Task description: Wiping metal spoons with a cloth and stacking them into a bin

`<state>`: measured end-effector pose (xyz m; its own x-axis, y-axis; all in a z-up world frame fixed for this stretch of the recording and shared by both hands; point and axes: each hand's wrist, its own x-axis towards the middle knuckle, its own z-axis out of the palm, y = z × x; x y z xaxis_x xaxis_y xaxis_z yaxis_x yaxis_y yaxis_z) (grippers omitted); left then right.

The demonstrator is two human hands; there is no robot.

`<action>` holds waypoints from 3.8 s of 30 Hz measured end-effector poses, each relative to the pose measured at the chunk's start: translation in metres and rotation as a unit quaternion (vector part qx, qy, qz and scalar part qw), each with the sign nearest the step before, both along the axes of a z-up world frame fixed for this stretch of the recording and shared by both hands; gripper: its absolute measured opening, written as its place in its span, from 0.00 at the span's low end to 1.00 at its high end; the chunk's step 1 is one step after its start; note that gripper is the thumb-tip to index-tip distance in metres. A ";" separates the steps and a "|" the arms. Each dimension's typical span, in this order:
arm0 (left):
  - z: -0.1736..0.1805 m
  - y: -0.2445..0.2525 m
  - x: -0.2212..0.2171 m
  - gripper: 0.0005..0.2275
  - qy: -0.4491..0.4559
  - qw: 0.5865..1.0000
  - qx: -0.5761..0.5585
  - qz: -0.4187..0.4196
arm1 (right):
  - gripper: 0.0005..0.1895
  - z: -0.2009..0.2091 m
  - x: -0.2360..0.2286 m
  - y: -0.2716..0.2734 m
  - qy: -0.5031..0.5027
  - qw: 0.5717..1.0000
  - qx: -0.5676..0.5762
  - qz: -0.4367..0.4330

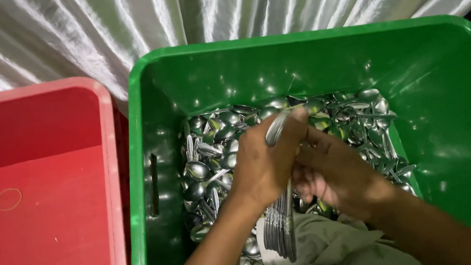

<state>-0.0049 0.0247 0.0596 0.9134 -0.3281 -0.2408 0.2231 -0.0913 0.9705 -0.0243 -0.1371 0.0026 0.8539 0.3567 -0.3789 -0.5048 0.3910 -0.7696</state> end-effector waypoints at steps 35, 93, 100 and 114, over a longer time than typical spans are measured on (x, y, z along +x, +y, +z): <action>-0.035 -0.009 0.001 0.28 0.000 0.997 -0.038 0.072 | 0.16 0.031 -0.016 0.000 -0.474 0.592 -0.638 -0.128; -0.026 0.012 0.027 0.25 0.005 0.998 -0.024 0.054 | 0.25 0.046 -0.006 -0.031 -0.270 0.794 -0.421 0.345; -0.031 0.039 0.037 0.31 -0.005 0.968 -0.226 0.113 | 0.13 -0.016 0.015 -0.022 -0.160 0.733 -0.455 0.480; -0.026 0.050 0.043 0.32 0.028 0.930 -0.362 -0.058 | 0.14 -0.126 -0.022 -0.003 -0.378 0.493 -0.654 0.430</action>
<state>0.0383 0.0745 0.0335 0.8545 -0.5183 0.0350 0.3045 0.5543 0.7746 -0.0461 -0.1397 -0.1232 0.6729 0.5836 -0.4545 0.5752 -0.7992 -0.1745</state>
